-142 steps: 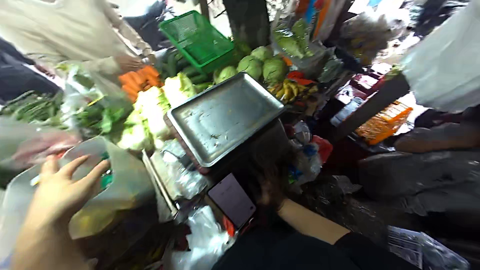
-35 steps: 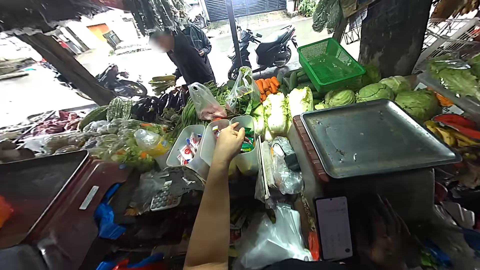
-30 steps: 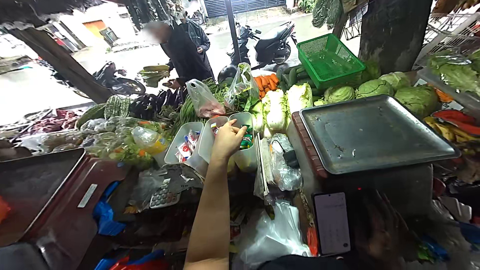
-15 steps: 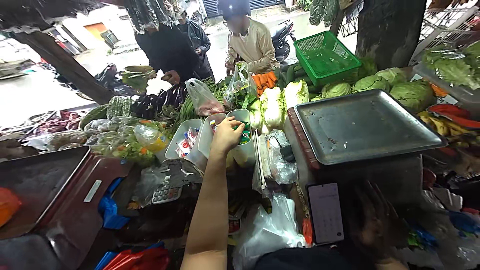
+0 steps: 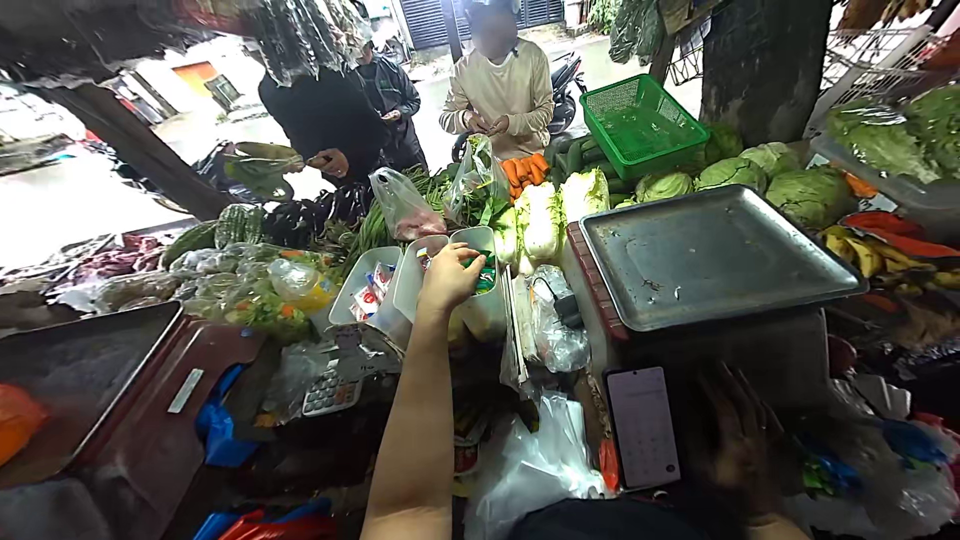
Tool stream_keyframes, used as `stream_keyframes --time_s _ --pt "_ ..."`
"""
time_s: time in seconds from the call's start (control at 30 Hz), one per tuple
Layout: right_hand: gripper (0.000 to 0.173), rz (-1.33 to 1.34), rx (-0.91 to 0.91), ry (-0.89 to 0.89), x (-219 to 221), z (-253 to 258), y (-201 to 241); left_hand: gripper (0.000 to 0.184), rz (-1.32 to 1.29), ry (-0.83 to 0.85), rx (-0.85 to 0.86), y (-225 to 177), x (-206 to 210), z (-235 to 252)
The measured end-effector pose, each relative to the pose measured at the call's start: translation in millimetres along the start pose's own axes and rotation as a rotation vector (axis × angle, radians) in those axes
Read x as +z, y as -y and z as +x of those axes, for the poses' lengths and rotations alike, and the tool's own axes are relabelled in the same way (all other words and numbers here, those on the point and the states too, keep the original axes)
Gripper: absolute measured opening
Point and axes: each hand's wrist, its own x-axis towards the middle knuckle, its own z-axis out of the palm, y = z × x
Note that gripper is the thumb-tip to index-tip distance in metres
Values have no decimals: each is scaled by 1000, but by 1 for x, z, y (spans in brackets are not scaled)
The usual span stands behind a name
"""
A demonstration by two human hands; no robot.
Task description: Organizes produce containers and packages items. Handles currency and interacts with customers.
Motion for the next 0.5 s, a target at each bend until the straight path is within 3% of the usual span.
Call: stream_keyframes --time_s 0.5 --pt "50 -3 -3 -16 2 0 2 29 5 4 16 5 1 4"
